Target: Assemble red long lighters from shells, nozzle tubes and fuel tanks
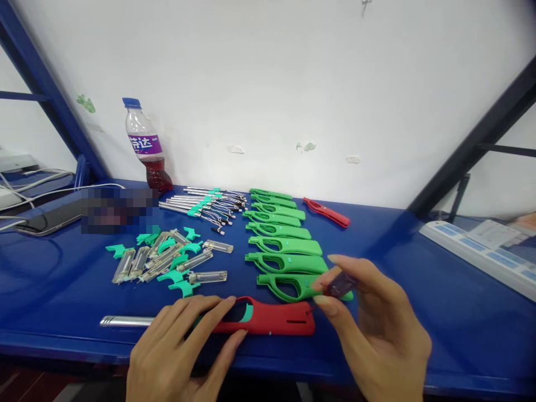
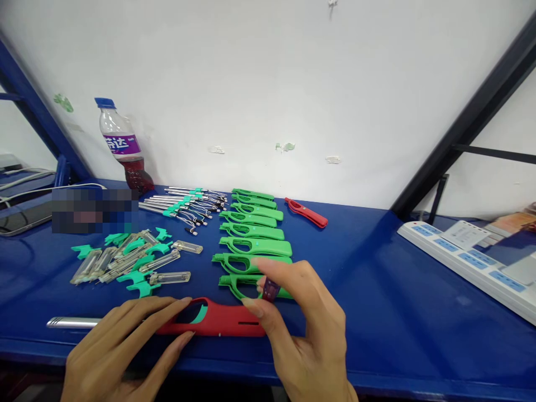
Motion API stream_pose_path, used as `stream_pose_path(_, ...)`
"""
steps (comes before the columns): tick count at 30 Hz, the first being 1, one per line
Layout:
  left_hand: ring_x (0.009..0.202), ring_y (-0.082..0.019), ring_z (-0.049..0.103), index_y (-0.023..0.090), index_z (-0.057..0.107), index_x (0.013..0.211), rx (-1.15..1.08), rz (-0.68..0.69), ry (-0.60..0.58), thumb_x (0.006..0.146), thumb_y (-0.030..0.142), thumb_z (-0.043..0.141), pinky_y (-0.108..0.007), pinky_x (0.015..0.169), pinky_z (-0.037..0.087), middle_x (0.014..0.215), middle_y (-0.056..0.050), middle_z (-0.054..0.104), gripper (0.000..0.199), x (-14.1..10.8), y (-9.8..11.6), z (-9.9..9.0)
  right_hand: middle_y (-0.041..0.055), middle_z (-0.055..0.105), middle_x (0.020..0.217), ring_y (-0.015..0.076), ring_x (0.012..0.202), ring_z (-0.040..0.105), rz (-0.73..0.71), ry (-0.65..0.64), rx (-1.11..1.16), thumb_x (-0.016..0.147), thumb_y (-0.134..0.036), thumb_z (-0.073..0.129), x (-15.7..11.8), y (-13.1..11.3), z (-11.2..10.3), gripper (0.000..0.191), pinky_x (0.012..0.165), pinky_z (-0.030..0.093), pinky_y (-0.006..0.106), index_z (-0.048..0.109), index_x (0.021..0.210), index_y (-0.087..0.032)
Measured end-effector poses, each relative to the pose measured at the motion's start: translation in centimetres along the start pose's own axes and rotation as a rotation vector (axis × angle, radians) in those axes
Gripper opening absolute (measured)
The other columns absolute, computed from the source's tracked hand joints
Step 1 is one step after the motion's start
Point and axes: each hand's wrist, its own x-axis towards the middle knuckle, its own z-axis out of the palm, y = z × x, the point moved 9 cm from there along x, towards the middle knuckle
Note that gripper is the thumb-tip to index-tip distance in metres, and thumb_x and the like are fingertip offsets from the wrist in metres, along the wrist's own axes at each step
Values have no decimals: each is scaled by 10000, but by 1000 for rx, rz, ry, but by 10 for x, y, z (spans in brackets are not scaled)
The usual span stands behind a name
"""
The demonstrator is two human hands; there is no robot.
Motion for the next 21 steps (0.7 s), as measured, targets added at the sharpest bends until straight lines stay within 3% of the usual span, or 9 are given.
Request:
stream_pose_path(4, 1068, -216, 715, 223, 690, 1394, -1, 5, 3, 1030, 242, 738, -375, 974, 496, 1215, -48, 781, 367, 1, 1, -1, -23, 810, 1271, 144, 1088, 803, 26, 7, -24, 1092, -75, 586, -2, -1, 1, 550, 974, 677, 290, 650, 1558, -362)
stream_pose_path(10, 1078, -216, 696, 220, 690, 1393, -25, -4, -5, 1029, 226, 745, -373, 978, 490, 1218, -53, 778, 369, 1, 1, 0, -30, 793, 1128, 141, 942, 742, -86, 55, 78, 925, 51, 756, -3, -5, -5, 641, 820, 659, 294, 735, 1435, -337)
stream_pose_path(16, 1086, -211, 671, 200, 696, 1391, -24, 20, 3, 1034, 235, 746, -359, 986, 476, 1215, -63, 765, 362, 2, 3, 0, -33, 795, 1333, 139, 1117, 782, 18, 34, -16, 1050, -34, 635, -4, -2, 1, 569, 999, 664, 287, 687, 1516, -355)
stream_pose_path(21, 1083, -209, 665, 195, 711, 1362, -46, -7, 24, 1051, 241, 726, -351, 994, 476, 1200, -63, 763, 314, 1, 2, -2, -37, 788, 1217, 121, 1000, 765, -40, 67, 43, 957, 48, 733, -6, -3, -5, 659, 926, 662, 267, 710, 1475, -360)
